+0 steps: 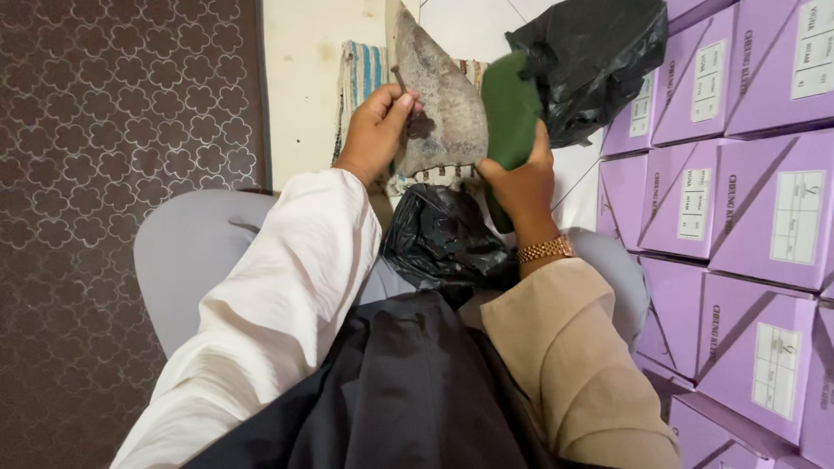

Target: The person repeatedly picks up small dark decorative pieces, places them on a cloth-covered surface, and uses a green handheld tool to press and shape them. The person handles the pieces one at a time, occasionally inspecting them before continuing the shaping process.

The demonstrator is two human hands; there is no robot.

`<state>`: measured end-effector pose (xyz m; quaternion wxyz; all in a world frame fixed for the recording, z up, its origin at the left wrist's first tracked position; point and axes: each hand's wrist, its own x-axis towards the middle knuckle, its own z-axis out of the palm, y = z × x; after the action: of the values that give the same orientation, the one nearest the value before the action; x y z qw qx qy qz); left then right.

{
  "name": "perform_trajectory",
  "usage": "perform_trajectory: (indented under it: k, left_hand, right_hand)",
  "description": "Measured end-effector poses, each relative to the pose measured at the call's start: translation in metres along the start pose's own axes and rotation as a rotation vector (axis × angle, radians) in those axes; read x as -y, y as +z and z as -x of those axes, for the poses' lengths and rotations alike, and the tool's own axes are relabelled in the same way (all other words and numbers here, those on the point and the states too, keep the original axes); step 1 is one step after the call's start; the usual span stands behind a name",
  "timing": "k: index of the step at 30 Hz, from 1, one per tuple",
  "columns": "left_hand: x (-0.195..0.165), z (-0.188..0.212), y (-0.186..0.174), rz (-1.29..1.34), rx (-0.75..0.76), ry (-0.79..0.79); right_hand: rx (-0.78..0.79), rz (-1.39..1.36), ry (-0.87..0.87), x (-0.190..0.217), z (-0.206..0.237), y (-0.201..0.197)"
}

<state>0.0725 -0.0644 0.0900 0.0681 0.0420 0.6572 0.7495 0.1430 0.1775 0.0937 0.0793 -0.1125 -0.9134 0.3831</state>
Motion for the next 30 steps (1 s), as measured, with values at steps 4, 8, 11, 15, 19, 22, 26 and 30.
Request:
perform_trajectory:
  k: [4,8,11,15,19,22,26,30]
  left_hand:
    - [0.002,-0.007,0.003,0.148,0.044,-0.114]
    - [-0.004,-0.008,0.007,0.287,0.066,-0.304]
    - [-0.011,-0.007,0.013,0.409,0.027,-0.425]
    - [-0.018,-0.006,0.024,-0.009,0.105,-0.012]
    - [-0.024,0.004,0.033,-0.574,0.143,0.432]
    - [-0.028,0.008,0.035,-0.570,0.118,0.539]
    - [-0.025,0.008,0.037,-0.022,0.101,0.338]
    - [-0.012,0.000,0.037,0.175,0.172,-0.218]
  right_hand:
    - [0.039,0.034,0.031,0.004,-0.005,0.018]
    - [-0.090,0.168,-0.280,0.011,-0.012,0.022]
    - [-0.215,0.371,-0.438,0.020,-0.015,0.010]
    - [-0.093,-0.071,-0.333,0.044,-0.014,-0.009]
    - [0.064,-0.454,-0.288,0.070,-0.004,-0.010]
    - [0.020,-0.381,-0.228,0.075,-0.004,-0.011]
    - [-0.005,-0.684,-0.060,0.068,-0.010,-0.013]
    - [0.012,-0.742,-0.180,0.061,-0.008,-0.017]
